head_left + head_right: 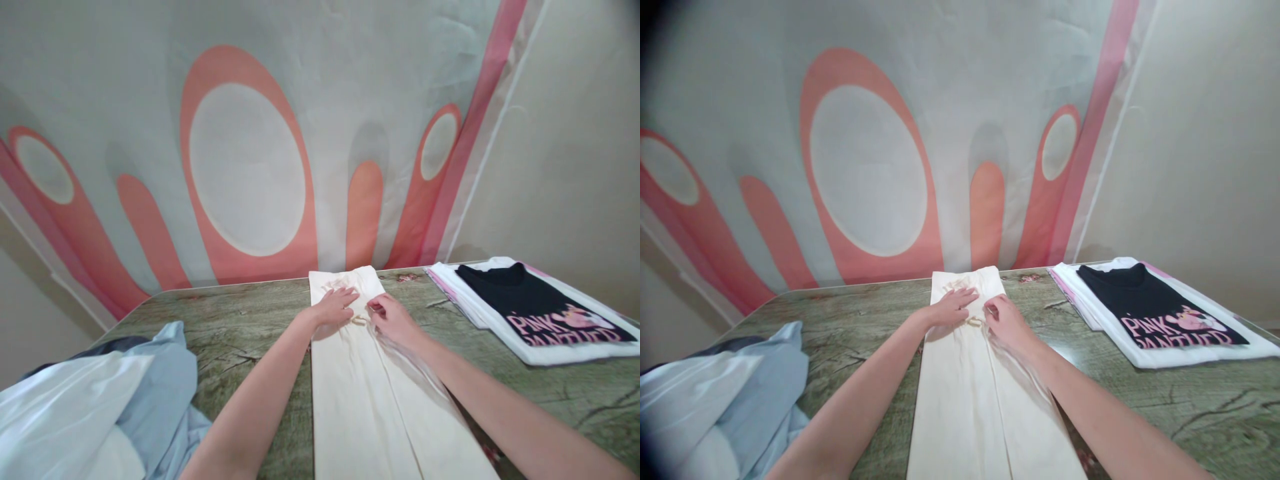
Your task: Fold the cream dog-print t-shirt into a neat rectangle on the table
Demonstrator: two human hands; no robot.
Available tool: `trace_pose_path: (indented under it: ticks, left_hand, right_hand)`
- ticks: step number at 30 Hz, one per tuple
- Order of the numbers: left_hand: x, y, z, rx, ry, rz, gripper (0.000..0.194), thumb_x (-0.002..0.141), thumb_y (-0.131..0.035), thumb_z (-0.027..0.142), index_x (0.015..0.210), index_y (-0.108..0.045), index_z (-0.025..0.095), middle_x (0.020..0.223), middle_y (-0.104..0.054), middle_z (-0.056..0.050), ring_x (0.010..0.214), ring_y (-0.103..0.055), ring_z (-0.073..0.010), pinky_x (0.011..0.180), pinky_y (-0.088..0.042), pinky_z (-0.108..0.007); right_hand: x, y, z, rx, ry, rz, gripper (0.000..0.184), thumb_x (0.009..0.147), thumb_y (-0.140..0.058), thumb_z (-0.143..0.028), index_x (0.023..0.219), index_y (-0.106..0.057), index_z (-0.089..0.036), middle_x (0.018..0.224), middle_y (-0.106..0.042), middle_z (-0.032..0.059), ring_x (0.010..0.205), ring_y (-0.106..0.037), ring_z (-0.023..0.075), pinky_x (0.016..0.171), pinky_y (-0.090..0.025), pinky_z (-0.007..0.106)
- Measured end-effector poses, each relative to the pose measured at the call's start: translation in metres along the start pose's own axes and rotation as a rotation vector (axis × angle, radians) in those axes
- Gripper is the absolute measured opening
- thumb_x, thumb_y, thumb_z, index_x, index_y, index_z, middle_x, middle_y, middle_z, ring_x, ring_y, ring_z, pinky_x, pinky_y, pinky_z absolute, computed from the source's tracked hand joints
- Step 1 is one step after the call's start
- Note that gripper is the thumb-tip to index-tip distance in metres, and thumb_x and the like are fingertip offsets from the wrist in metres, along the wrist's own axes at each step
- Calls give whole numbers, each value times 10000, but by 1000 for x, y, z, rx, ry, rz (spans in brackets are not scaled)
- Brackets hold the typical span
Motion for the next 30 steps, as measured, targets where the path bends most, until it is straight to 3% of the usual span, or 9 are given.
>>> trace_pose_path:
  ticks: [7, 11, 15, 17, 22, 30]
  left_hand:
    - [0, -2, -3, -13, -25, 35, 549, 766, -426, 197, 1310, -397, 264, 1437, -270, -39, 1335, -191, -215, 1069, -95, -460]
    - [1, -2, -2, -25, -48, 93, 503, 748, -468, 176, 1247, -477, 248, 1387, -373, -44, 1298, -282, -218, 1067, -152, -425]
    - [0, 8, 11, -84, -127, 231, 304, 764, -479, 160, 1023, -631, 209, 1130, -598, -59, 1097, -497, -195, 980, -321, -310]
    - [-1, 14, 22, -87, -186, 239, 209, 772, -510, 195, 914, -663, 202, 976, -635, -55, 971, -550, -187, 902, -375, -281]
    - [-4, 19, 44, 119, -347, 153, 127, 752, -574, 214, 818, -683, 226, 855, -622, -29, 829, -562, -170, 762, -393, -258]
    - [-6, 15, 59, 473, -341, 147, 122, 757, -541, 166, 688, -637, 197, 773, -614, -59, 809, -567, -202, 720, -375, -315]
  right_hand:
    - [3, 7, 7, 123, -28, -94, 212, 691, -598, -177, 902, -622, -168, 921, -591, 54, 820, -576, 159, 746, -471, 301]
    - [4, 10, 11, 203, -67, -131, 199, 695, -598, -191, 890, -629, -166, 905, -628, 54, 792, -595, 159, 733, -482, 302]
    - [6, 11, 13, 259, -119, -87, 177, 730, -539, -169, 883, -629, -165, 835, -666, 41, 764, -619, 155, 746, -486, 304]
    - [6, 11, 12, 241, -122, -78, 175, 720, -546, -161, 872, -632, -162, 833, -672, 45, 772, -622, 162, 745, -486, 305]
    - [7, 11, 11, 203, -113, -76, 178, 721, -543, -151, 877, -629, -156, 841, -669, 53, 768, -620, 165, 729, -482, 301]
    - [7, 12, 11, 142, -85, -72, 172, 726, -537, -161, 863, -642, -161, 817, -672, 47, 740, -610, 164, 706, -473, 300]
Point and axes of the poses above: each hand's wrist, its own x-axis towards the middle knuckle, its own y-axis out of the back of the hand, z = x × y, the point moved 1 cm from there along x, towards the middle knuckle
